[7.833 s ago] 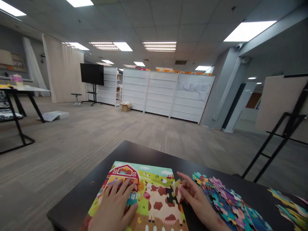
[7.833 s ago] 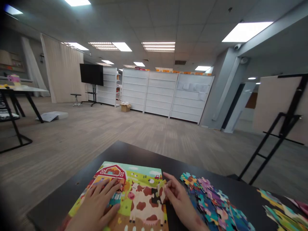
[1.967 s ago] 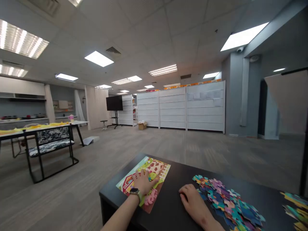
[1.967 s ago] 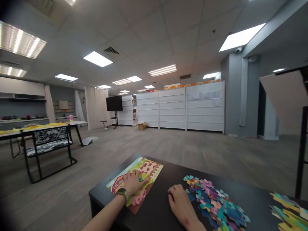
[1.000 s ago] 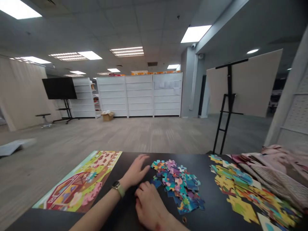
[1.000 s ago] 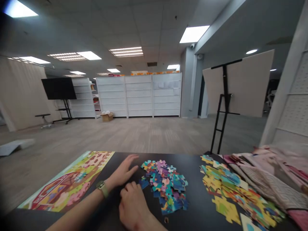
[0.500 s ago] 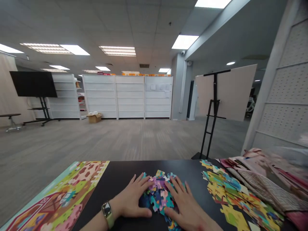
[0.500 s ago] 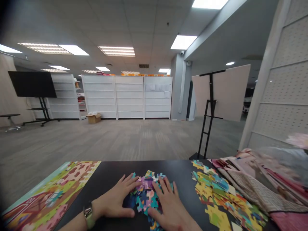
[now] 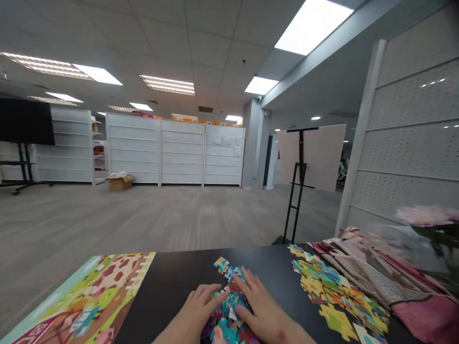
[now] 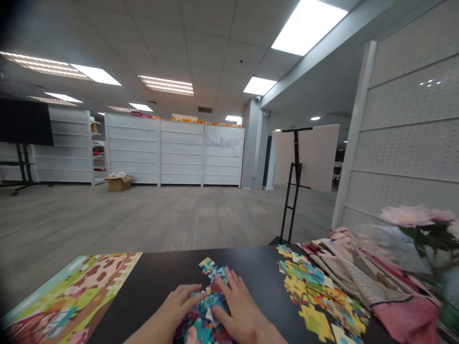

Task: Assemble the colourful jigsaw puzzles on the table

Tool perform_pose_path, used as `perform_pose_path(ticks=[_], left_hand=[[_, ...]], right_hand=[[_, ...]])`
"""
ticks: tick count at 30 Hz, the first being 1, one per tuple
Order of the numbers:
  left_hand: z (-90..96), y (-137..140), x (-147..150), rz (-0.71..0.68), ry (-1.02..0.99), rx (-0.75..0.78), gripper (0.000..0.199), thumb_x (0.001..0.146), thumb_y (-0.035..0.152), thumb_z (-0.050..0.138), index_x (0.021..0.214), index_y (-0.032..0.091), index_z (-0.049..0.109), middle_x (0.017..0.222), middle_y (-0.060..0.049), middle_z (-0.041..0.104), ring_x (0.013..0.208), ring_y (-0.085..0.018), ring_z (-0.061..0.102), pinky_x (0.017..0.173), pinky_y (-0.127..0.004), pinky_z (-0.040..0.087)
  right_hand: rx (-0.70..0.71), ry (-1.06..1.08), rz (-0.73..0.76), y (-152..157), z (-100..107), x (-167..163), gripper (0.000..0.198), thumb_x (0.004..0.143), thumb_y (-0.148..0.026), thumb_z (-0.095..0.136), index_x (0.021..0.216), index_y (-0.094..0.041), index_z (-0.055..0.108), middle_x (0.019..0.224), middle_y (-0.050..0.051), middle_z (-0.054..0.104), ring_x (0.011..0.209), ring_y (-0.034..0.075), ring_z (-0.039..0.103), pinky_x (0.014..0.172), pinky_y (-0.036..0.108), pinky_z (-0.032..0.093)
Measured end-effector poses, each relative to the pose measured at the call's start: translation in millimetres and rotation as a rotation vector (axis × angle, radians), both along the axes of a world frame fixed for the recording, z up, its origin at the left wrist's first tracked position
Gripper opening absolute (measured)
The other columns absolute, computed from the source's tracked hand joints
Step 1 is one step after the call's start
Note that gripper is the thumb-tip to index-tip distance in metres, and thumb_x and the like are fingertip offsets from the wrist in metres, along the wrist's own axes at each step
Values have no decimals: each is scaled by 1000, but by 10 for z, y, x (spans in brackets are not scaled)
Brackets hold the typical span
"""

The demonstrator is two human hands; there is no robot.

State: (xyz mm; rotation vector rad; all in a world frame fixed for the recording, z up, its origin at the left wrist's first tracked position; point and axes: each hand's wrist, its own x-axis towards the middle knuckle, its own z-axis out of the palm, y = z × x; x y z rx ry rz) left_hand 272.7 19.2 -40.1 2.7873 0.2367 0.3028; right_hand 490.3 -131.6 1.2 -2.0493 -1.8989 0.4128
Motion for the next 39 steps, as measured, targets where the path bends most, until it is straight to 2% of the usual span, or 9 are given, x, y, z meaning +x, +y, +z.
perform_pose_path(ticks=[5, 9, 15, 21, 23, 26, 29, 34, 39], left_hand=[[-337, 151, 197, -7, 46, 102, 55, 90, 43, 64, 142, 43, 48, 154, -9, 43, 130, -40, 47, 96, -56, 49], [-314, 193, 95, 81, -8, 65, 93, 78, 35, 76, 156, 36, 25, 159, -11, 35, 138, -38, 40, 109, -54, 40], [-105, 208, -62, 142, -24, 12, 121, 66, 67, 77, 160, 26, 13, 165, -14, 17, 148, -44, 19, 118, -60, 25], [238, 96, -96, 70, 25, -94, 79, 85, 74, 56, 152, 37, 37, 160, -7, 35, 148, -39, 26, 118, -66, 16], [291, 87, -169, 52, 13, -126, 62, 93, 67, 50, 148, 38, 44, 158, -5, 40, 147, -36, 30, 119, -63, 18], [226, 122, -251, -8, -35, -175, 75, 89, 64, 60, 154, 38, 33, 159, -6, 38, 144, -35, 36, 119, -56, 28], [-11, 157, -176, -100, -54, -133, 98, 78, 58, 75, 157, 40, 21, 160, -8, 34, 141, -40, 39, 115, -57, 34], [-391, 85, 84, -51, 1, 20, 84, 87, 38, 69, 156, 43, 21, 155, -12, 40, 136, -43, 42, 104, -62, 42], [-98, -43, -57, -23, 5, 56, 102, 81, 37, 75, 159, 39, 8, 164, -13, 20, 144, -44, 28, 112, -65, 28]], right_hand=[[-49, 9, 16, 465, 8, 183, 66, 101, -57, 35, 158, -28, 19, 167, 11, 9, 154, 30, 5, 122, 58, 6], [-88, 25, 125, 739, 94, 29, 59, 103, -59, 21, 155, -31, 30, 165, 8, 24, 153, 31, 12, 120, 64, 2], [-59, 54, 317, 331, 123, -245, 71, 100, -59, 38, 159, -26, 16, 165, 11, 22, 152, 29, 17, 124, 54, 13], [-92, -146, 192, -179, -280, -65, 48, 103, -43, 43, 150, -40, 39, 163, 9, 23, 148, 43, 17, 114, 71, 21], [-105, -164, 140, -316, -276, 57, 56, 99, -51, 48, 152, -38, 36, 163, 11, 23, 148, 44, 17, 114, 72, 20], [-91, -124, 93, -438, -79, 168, 71, 95, -60, 48, 156, -30, 28, 165, 13, 16, 151, 41, 11, 118, 68, 14], [-79, -76, 87, -364, 130, 138, 71, 98, -61, 40, 158, -32, 18, 167, 11, 10, 152, 36, 4, 120, 65, 6], [-83, -48, 126, 100, 178, -93, 64, 100, -63, 33, 156, -35, 24, 167, 8, 14, 153, 35, 5, 120, 64, 7], [-29, 46, 303, 261, 258, -384, 55, 105, -50, 30, 157, -38, 17, 166, 2, 18, 154, 29, 7, 122, 60, 8]])
